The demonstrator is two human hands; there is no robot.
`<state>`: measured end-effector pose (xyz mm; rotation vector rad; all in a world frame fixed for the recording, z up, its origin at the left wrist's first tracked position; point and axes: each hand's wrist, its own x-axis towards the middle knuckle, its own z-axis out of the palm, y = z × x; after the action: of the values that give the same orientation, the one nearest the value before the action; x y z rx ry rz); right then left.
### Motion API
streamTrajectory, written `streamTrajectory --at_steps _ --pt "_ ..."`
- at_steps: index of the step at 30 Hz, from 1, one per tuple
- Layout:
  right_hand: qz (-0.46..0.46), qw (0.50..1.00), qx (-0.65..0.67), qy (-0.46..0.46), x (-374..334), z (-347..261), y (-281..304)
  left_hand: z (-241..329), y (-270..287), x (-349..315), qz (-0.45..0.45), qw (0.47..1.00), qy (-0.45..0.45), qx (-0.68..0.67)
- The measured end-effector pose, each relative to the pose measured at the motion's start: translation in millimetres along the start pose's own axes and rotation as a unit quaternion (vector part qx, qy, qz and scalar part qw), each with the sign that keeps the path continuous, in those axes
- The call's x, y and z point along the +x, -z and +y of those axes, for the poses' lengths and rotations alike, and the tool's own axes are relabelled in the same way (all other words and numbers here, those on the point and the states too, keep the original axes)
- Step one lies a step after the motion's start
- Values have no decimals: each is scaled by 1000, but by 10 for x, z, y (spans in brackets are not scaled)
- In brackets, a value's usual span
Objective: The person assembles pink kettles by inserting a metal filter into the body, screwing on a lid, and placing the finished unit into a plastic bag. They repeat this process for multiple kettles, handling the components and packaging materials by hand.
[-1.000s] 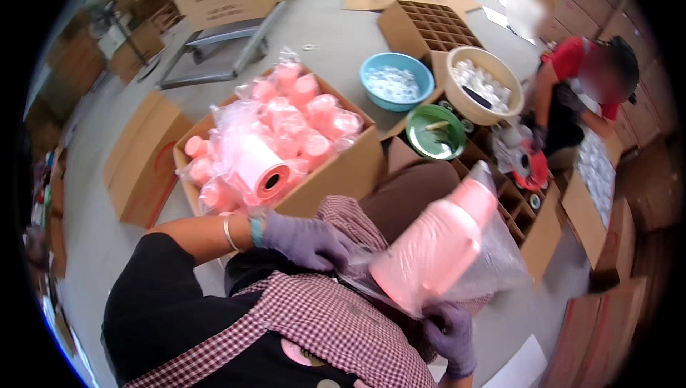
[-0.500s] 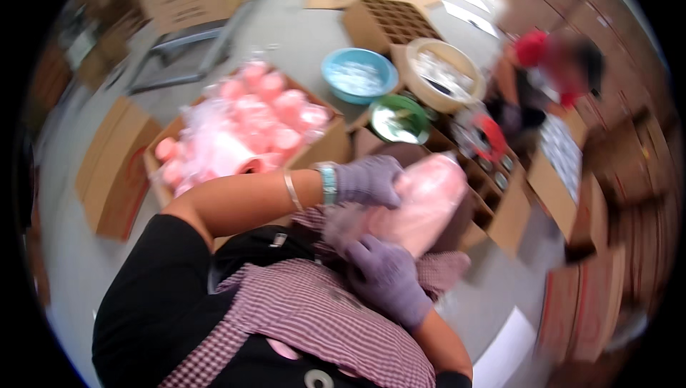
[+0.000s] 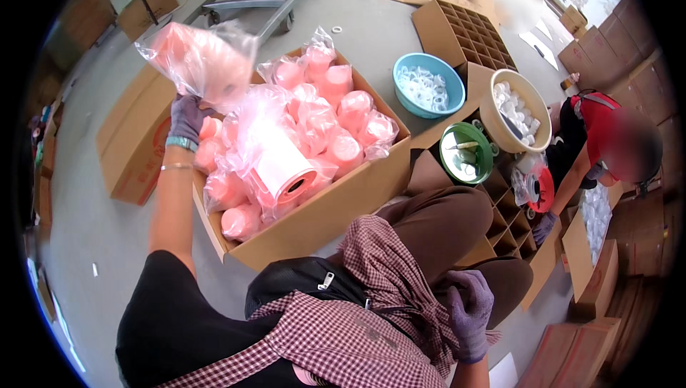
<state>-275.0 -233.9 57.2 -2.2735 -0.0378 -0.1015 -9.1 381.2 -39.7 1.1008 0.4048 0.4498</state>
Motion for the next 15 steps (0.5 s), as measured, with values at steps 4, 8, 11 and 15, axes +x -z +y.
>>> streamTrajectory --at_steps 4,8,11,15 --pt "-69 997 3 -26 200 -56 -200 -729 804 1217 149 973 -95 147" --pt "-50 987 -84 -130 126 -216 -239 -2307 226 1213 77 933 96 338" --pt "-105 990 -64 -63 428 28 -399 -2156 1738 2524 17 904 -47 424" --pt "-100 978 -138 -118 325 -150 -315 -3034 1095 2523 -117 781 24 614"
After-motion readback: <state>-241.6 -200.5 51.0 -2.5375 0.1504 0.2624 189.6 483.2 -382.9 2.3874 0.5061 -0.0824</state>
